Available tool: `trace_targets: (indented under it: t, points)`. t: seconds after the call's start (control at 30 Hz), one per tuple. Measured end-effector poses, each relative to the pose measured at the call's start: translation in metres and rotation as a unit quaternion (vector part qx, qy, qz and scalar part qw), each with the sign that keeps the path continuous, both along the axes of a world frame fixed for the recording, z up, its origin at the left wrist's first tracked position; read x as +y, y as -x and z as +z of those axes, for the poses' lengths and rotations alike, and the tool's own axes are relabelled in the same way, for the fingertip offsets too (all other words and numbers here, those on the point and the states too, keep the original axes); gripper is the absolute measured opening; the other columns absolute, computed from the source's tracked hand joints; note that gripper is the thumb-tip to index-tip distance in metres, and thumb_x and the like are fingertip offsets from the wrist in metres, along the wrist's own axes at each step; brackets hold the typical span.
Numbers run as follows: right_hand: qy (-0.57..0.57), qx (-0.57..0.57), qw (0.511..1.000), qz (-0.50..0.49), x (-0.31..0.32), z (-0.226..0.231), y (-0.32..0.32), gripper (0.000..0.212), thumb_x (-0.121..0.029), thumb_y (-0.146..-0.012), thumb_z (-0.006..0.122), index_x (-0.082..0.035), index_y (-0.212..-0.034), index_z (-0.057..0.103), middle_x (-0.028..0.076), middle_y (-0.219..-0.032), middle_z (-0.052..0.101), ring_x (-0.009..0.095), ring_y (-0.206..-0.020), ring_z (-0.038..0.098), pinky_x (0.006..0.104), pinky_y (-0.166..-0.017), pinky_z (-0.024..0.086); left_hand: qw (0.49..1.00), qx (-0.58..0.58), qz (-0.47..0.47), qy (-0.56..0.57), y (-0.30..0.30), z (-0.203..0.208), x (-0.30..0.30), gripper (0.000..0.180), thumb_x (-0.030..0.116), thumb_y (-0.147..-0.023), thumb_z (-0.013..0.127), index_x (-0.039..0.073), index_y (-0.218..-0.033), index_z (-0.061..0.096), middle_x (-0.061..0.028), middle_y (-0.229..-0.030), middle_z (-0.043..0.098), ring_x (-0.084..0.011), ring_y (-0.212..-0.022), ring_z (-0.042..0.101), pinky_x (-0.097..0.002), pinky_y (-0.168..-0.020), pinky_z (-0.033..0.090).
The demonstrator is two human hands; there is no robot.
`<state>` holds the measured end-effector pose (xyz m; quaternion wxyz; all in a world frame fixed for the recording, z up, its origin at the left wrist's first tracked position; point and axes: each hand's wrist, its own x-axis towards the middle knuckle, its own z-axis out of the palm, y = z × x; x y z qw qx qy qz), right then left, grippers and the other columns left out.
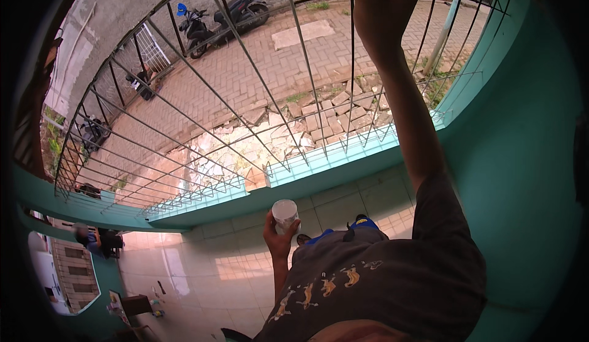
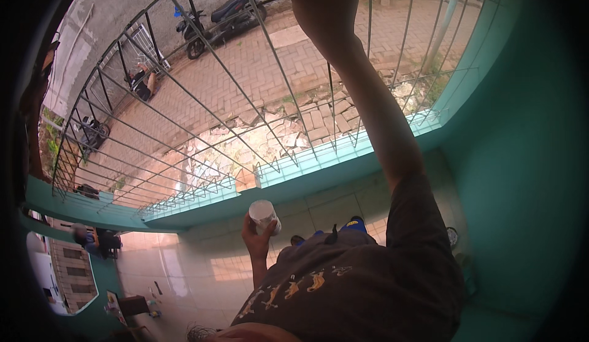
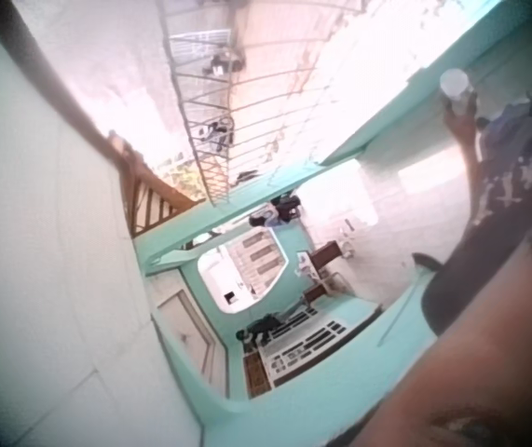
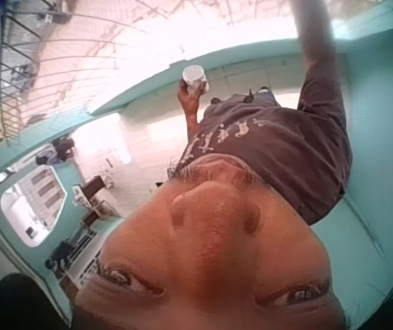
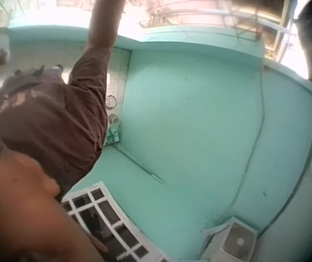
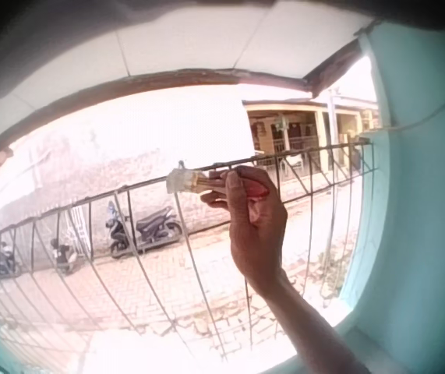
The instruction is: The person paints a metal railing on a balcony using a paintbrush and a small container of white paint. They repeatedly dip the brush into the container and apply paint to the vertical bars of the railing.
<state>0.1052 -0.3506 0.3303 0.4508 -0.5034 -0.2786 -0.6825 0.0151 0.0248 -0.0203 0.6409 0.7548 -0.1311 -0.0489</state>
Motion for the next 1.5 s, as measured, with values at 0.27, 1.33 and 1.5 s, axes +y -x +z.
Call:
trace_targets:
  t: [0.27,1.33,1.5]
  points:
    - [-0.121,0.046,0.991,-0.034,-0.003,-0.060,0.017,0.023,-0.016,-0.103,0.049,0.004,-0.110,0.057,0.020,-0.101,0.071,0.029,-0.083,0.074,0.0385,-0.074,0.063,1.000,0.003,-0.012,-0.012,0.002,0.003,-0.001,0.063,0.012,-0.072,0.088,0.001,-0.126,0.057,-0.0117,-0.117,0.065,-0.0230,-0.112,0.061,-0.0394,-0.099,0.046]
    - [-0.156,0.077,0.984,-0.026,-0.016,-0.109,0.019,0.024,-0.014,-0.104,0.045,0.007,-0.113,0.052,0.024,-0.108,0.068,0.036,-0.087,0.072,0.0448,-0.078,0.063,0.999,0.019,-0.012,0.023,0.005,0.001,-0.008,0.063,0.014,-0.068,0.090,0.001,-0.121,0.060,-0.0120,-0.112,0.067,-0.0237,-0.110,0.062,-0.0398,-0.099,0.046]
    - [-0.194,0.060,0.977,-0.069,-0.014,-0.118,0.037,0.026,-0.018,-0.104,0.047,0.006,-0.113,0.052,0.024,-0.109,0.068,0.035,-0.086,0.072,0.0435,-0.077,0.063,0.999,0.018,-0.027,0.001,0.006,0.007,-0.011,0.063,0.013,-0.068,0.089,0.002,-0.122,0.060,-0.0111,-0.112,0.067,-0.0230,-0.110,0.062,-0.0392,-0.099,0.046]
